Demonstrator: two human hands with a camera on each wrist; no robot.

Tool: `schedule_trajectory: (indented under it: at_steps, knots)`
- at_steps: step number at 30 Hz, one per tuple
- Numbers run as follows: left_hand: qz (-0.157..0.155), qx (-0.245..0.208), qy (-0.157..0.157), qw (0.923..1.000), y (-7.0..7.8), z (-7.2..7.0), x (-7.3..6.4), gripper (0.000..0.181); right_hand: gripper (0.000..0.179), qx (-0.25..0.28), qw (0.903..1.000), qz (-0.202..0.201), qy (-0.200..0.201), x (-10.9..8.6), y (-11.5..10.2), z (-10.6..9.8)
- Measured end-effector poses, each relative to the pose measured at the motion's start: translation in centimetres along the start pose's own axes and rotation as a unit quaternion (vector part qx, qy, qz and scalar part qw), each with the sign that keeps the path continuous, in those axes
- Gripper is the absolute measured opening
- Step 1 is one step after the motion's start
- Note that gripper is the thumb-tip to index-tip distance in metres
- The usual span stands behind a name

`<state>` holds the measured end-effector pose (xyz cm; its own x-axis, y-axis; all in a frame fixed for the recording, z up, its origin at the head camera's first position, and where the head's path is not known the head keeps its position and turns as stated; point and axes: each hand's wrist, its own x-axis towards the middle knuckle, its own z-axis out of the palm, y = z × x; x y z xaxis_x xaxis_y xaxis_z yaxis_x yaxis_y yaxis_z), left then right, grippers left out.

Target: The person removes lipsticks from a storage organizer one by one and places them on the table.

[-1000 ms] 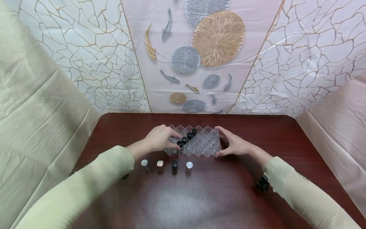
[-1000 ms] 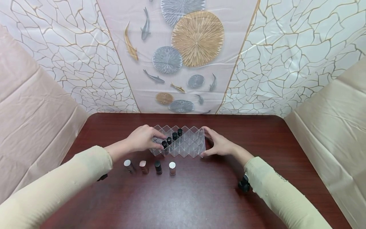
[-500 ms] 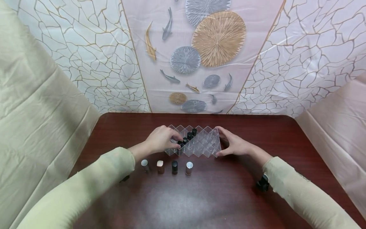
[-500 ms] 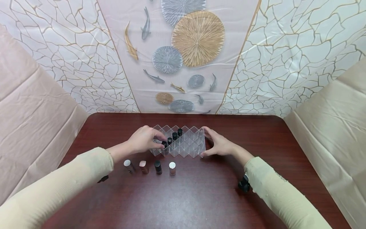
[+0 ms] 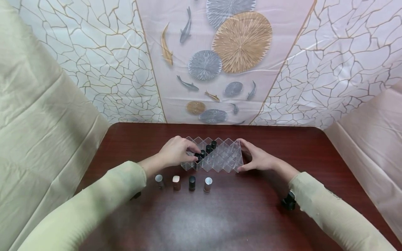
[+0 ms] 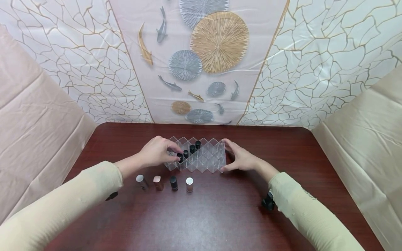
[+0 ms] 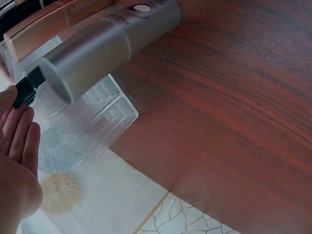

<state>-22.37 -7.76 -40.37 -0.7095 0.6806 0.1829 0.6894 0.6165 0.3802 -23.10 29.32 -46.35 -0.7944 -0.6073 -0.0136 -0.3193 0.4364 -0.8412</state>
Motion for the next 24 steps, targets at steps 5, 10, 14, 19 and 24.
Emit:
schedule_trajectory:
  at_steps: [5,10,14,19,24]
  knots:
    - [-0.006,-0.018,0.006,0.9998,0.2,-0.8,0.1,0.022,0.101,-0.006,1.0000,0.001,0.002,0.0,-0.1,0.0]
    - [-0.012,-0.028,0.008,0.9995,0.7,-1.6,0.2,0.021,0.104,0.000,1.0000,0.005,0.000,0.1,-0.1,0.0]
    - [-0.012,-0.028,0.010,0.9995,1.1,-2.4,0.2,0.020,0.103,-0.003,1.0000,0.006,0.000,0.1,-0.1,0.0]
    - [0.000,-0.025,0.016,0.9996,1.7,-3.3,0.2,0.020,0.102,-0.006,1.0000,0.006,0.000,0.0,-0.2,0.0]
    - [0.017,-0.016,0.026,0.9994,2.1,-4.1,0.2,0.022,0.102,-0.007,0.9999,0.007,0.002,0.0,-0.2,0.0]
